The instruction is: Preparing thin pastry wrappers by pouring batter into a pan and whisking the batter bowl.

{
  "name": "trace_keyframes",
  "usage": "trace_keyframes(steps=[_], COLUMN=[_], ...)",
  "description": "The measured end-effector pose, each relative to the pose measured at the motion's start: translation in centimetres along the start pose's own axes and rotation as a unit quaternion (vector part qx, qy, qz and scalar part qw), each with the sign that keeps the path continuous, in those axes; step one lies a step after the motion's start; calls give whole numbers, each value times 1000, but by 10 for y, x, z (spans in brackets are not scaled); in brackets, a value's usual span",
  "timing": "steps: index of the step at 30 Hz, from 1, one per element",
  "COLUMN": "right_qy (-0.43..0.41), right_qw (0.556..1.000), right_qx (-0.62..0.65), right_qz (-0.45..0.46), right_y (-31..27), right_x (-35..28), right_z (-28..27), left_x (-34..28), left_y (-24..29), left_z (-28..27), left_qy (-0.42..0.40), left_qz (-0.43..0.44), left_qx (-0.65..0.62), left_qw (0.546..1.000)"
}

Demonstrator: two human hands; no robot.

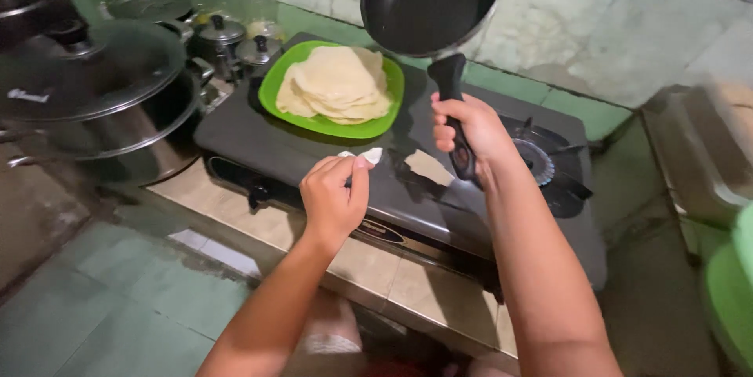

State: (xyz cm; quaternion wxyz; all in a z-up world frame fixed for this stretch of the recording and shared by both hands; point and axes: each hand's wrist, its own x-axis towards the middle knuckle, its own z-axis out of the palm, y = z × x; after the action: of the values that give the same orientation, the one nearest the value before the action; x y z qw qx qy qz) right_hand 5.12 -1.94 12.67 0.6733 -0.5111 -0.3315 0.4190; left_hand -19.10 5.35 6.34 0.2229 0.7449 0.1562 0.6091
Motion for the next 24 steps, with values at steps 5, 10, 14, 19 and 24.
trace_keyframes(steps=[5,10,14,19,24], right_qy=[-35,-35,-9,46,51], right_qw=[992,953,928,915,930], right_qx=[123,301,371,400,365], right_qz=[10,31,29,13,0], right_y=[1,-3,-3,-4,11], right_x=[-57,-121,-158,-183,-181], right_z=[-46,-94,-121,-127,-117], left_x=[-6,-24,-35,-36,-14], left_y=[17,33,54,78,116], left_z=[32,70,98,162,216], left_qy=[-24,-63,-85,-237,-371], left_qz=[14,42,37,-256,-507], left_qx=[-20,-30,-66,-341,-496], left_qw=[999,997,993,873,599])
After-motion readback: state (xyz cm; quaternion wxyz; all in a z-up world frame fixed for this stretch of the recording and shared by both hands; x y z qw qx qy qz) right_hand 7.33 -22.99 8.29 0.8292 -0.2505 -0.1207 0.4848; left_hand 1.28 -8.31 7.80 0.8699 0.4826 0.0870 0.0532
